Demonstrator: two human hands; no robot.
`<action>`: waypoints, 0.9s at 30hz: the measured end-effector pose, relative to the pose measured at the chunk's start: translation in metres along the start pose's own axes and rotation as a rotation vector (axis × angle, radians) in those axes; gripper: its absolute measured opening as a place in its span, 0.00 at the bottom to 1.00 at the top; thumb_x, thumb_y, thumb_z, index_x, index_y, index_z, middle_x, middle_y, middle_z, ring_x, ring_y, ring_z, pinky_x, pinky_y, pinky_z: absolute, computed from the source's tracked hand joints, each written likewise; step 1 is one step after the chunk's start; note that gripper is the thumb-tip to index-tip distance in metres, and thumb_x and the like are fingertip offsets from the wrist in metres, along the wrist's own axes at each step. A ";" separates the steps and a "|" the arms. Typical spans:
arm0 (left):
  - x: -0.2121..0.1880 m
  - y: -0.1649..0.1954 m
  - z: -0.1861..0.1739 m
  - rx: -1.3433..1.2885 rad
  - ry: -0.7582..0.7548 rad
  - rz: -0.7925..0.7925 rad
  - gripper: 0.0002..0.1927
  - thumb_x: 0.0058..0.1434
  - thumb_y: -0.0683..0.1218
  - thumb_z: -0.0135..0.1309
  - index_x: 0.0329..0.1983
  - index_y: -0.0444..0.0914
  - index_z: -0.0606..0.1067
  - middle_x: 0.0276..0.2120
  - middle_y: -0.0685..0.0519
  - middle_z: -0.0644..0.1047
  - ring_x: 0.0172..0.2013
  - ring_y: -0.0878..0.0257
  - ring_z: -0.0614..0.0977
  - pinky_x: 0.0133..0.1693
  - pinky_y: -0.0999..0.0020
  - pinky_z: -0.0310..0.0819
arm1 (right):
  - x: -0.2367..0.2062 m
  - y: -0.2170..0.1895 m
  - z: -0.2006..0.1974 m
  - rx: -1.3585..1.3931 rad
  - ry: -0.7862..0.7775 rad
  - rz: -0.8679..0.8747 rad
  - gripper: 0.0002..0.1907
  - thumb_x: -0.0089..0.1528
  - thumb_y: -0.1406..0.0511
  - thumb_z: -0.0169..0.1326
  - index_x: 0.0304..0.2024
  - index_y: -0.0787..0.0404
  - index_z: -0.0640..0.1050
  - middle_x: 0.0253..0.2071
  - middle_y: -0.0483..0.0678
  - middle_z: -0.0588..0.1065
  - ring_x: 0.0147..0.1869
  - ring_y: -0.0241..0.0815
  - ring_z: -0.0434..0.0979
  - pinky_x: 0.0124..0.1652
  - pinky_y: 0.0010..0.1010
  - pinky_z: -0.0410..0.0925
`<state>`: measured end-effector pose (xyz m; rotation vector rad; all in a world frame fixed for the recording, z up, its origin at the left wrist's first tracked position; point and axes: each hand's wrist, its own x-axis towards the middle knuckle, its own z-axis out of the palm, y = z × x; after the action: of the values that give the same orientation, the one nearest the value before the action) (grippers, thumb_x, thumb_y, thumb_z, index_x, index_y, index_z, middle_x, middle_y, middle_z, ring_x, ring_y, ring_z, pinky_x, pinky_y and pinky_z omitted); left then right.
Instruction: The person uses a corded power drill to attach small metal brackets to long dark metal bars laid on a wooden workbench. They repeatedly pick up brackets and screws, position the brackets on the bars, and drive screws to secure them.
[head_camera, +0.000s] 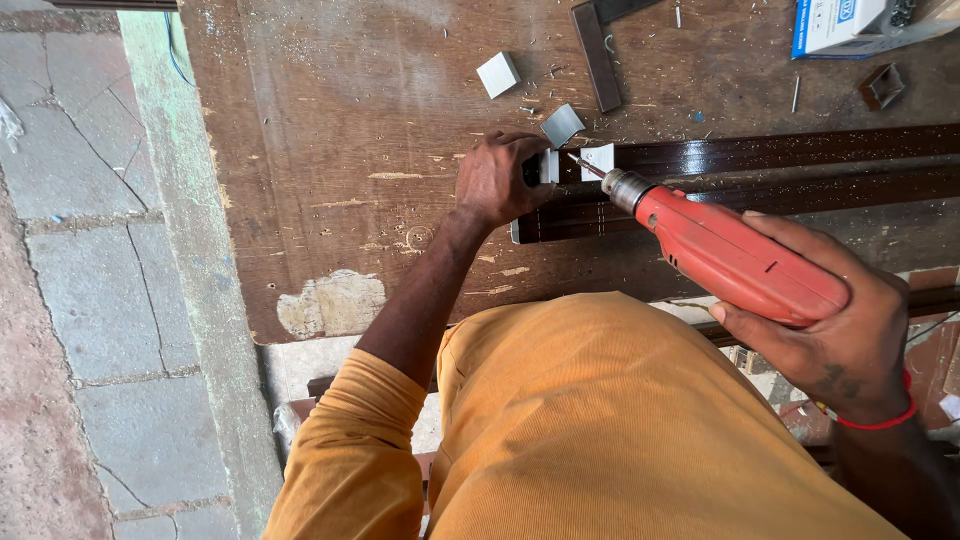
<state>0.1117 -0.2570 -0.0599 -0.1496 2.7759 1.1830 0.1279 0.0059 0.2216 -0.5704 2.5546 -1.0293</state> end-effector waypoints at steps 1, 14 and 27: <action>-0.001 0.000 0.000 -0.001 -0.005 -0.002 0.32 0.47 0.58 0.72 0.56 0.49 0.79 0.58 0.54 0.77 0.57 0.49 0.76 0.51 0.50 0.78 | 0.005 -0.002 0.001 -0.005 -0.011 -0.007 0.36 0.53 0.71 0.67 0.64 0.71 0.73 0.57 0.55 0.79 0.57 0.38 0.80 0.57 0.29 0.73; -0.005 -0.002 0.001 -0.053 0.064 0.050 0.30 0.47 0.55 0.73 0.54 0.46 0.80 0.54 0.55 0.80 0.53 0.54 0.80 0.53 0.57 0.78 | 0.054 -0.011 0.010 -0.334 -0.133 -0.121 0.37 0.47 0.67 0.70 0.60 0.63 0.77 0.52 0.56 0.81 0.53 0.46 0.84 0.51 0.34 0.76; -0.018 -0.001 0.001 -0.109 0.125 0.106 0.29 0.45 0.47 0.70 0.53 0.44 0.80 0.53 0.55 0.81 0.51 0.54 0.81 0.50 0.58 0.80 | 0.068 -0.009 0.011 -0.361 -0.192 -0.172 0.37 0.46 0.67 0.71 0.60 0.64 0.76 0.51 0.58 0.81 0.51 0.49 0.84 0.49 0.35 0.76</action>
<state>0.1298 -0.2559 -0.0582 -0.0904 2.8583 1.3978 0.0762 -0.0385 0.2102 -0.9487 2.5629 -0.5277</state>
